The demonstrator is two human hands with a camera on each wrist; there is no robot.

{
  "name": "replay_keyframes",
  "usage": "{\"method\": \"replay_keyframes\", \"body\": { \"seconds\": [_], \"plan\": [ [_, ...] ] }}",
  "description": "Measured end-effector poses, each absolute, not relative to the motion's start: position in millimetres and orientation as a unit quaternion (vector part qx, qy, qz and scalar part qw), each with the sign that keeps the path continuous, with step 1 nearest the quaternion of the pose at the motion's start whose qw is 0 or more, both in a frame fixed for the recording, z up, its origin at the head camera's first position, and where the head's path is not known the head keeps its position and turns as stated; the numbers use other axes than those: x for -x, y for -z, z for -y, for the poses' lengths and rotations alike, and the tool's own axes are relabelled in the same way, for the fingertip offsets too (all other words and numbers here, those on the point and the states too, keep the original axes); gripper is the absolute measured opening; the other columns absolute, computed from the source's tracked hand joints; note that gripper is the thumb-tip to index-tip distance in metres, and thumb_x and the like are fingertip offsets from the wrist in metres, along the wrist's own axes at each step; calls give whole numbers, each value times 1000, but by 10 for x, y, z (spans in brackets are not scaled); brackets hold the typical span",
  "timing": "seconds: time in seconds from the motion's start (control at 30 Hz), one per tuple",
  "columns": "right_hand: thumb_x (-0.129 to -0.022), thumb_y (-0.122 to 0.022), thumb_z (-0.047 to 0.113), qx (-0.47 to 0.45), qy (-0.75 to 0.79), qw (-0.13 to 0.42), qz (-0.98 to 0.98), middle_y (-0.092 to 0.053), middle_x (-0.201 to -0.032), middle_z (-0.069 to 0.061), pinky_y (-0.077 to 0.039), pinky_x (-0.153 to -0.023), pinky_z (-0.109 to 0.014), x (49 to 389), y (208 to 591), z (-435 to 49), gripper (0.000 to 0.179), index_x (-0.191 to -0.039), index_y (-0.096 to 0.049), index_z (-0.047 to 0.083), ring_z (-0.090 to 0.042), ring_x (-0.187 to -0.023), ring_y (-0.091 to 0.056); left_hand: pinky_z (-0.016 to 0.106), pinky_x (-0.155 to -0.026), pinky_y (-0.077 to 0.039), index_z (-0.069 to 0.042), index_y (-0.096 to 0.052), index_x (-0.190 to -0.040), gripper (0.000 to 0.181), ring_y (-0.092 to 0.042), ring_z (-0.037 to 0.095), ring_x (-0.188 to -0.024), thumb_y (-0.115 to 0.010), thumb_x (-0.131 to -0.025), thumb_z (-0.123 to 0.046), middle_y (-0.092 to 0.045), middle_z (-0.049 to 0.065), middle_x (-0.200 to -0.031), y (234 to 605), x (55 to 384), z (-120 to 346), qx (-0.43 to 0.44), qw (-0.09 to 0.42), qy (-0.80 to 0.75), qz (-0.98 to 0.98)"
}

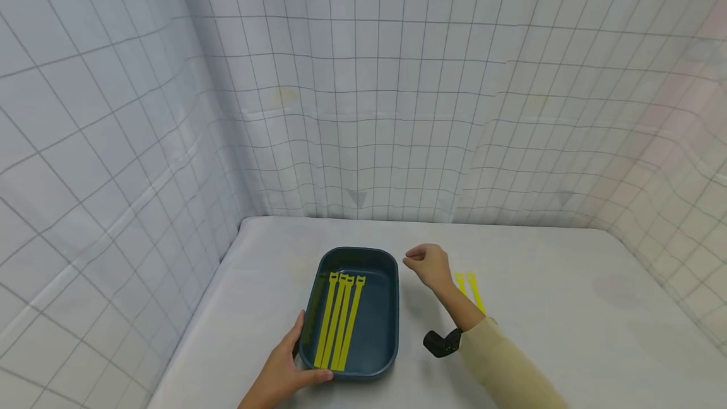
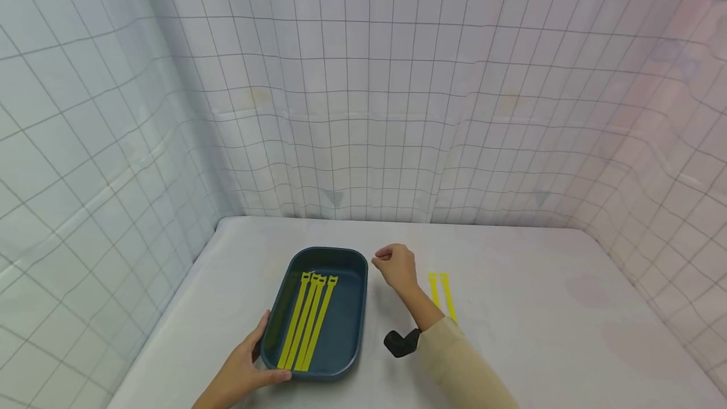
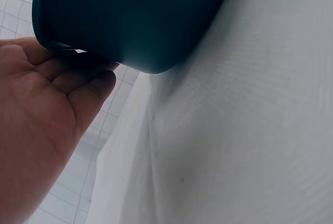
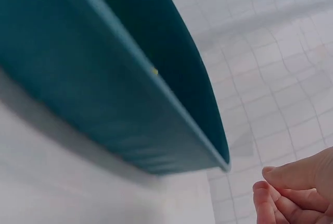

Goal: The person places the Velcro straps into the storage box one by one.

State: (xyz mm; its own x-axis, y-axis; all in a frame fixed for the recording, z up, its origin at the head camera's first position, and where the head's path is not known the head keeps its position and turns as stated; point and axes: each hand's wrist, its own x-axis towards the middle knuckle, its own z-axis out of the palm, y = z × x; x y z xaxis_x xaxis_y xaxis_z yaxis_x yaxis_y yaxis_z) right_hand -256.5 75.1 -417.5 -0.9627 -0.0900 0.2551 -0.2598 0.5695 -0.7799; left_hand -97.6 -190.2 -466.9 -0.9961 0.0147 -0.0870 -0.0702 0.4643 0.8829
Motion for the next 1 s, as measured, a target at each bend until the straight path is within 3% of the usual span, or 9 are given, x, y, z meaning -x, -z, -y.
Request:
{"method": "replay_keyframes", "body": {
  "seconds": [0.7, 1.0],
  "plan": [
    [-78, -72, 6, -22, -436, 52, 898, -66, -79, -10, -51, -63, -33, 2687, 4628, -1362, 15, -87, -68, -5, -23, -74, -61, 51, -103, -27, 2, -10, -146, 113, -18, 40, -133, -83, -66, -32, -16, 25, -147, 4648, 978, 1909, 18, 60, -532, -844],
    [-77, -71, 3, 4, -405, 62, 912, -65, -82, -13, -52, -67, -37, 2750, 4790, -1605, 15, -88, -66, -7, -27, -77, -61, 50, -102, -27, 3, -11, -146, 113, -19, 39, -133, -82, -66, -33, -16, 24, -147, 4641, 970, 1899, 16, 57, -530, -846]
  ]
}}
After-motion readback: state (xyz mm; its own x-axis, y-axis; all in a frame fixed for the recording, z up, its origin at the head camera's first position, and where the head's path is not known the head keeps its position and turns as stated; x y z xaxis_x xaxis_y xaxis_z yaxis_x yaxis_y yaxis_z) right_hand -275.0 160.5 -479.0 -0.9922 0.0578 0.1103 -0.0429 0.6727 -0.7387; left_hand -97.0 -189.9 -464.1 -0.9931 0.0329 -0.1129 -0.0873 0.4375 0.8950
